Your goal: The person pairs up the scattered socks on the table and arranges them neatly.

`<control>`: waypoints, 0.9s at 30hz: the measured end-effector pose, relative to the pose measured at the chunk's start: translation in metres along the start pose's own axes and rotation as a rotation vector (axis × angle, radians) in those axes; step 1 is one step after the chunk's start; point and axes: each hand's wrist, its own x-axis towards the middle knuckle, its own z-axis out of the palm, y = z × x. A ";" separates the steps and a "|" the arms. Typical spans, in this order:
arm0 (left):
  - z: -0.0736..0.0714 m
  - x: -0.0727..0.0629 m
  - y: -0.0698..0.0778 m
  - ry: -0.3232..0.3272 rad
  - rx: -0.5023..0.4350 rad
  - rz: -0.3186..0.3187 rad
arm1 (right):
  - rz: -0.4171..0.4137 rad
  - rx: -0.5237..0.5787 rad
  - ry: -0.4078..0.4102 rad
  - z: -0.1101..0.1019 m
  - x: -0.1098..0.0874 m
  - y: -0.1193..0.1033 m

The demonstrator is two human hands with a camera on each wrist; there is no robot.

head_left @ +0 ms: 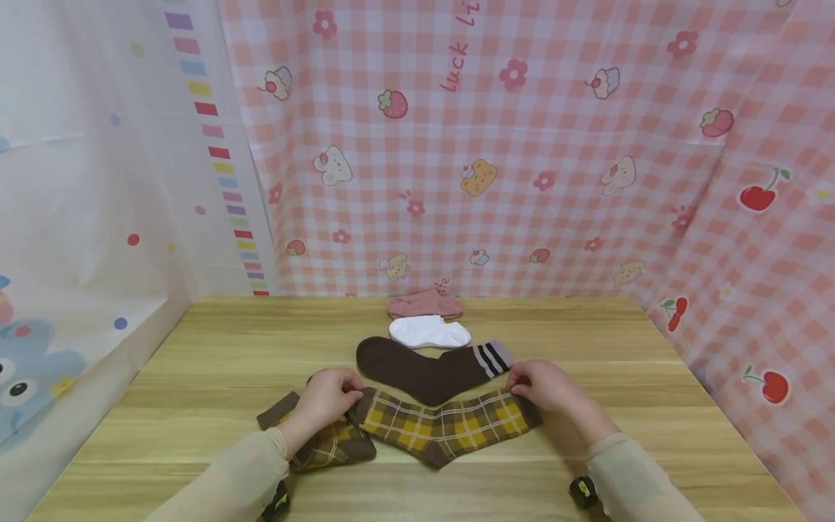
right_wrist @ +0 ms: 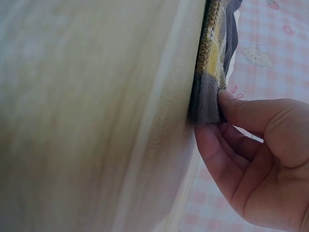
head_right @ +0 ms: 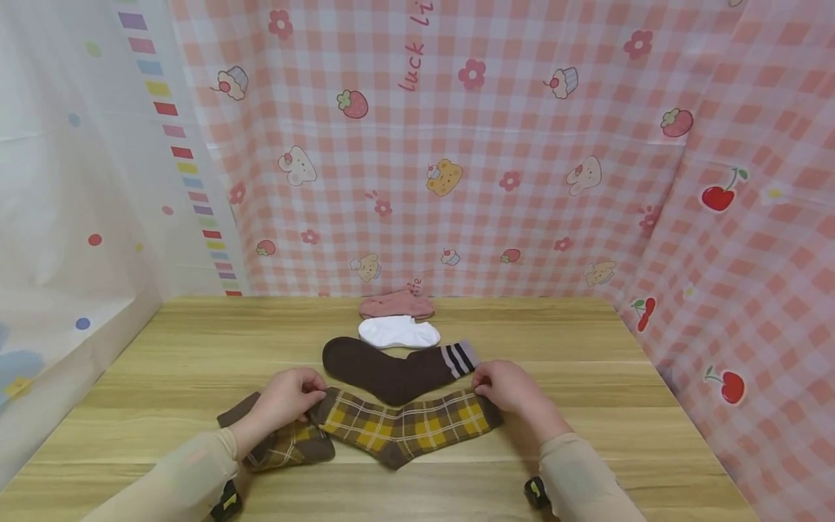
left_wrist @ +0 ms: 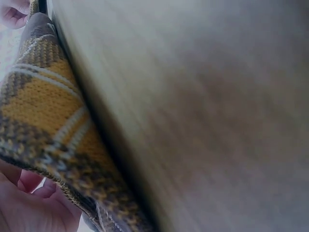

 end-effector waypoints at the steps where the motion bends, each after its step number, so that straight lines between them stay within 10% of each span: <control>1: 0.001 0.001 -0.001 0.002 0.006 -0.002 | 0.000 -0.003 -0.001 0.000 0.000 0.000; 14: -0.012 -0.001 -0.001 0.035 0.156 0.088 | 0.024 -0.002 0.012 -0.005 -0.002 -0.006; 27: -0.040 -0.008 -0.004 0.093 0.100 0.081 | 0.013 -0.061 0.120 -0.015 -0.006 -0.036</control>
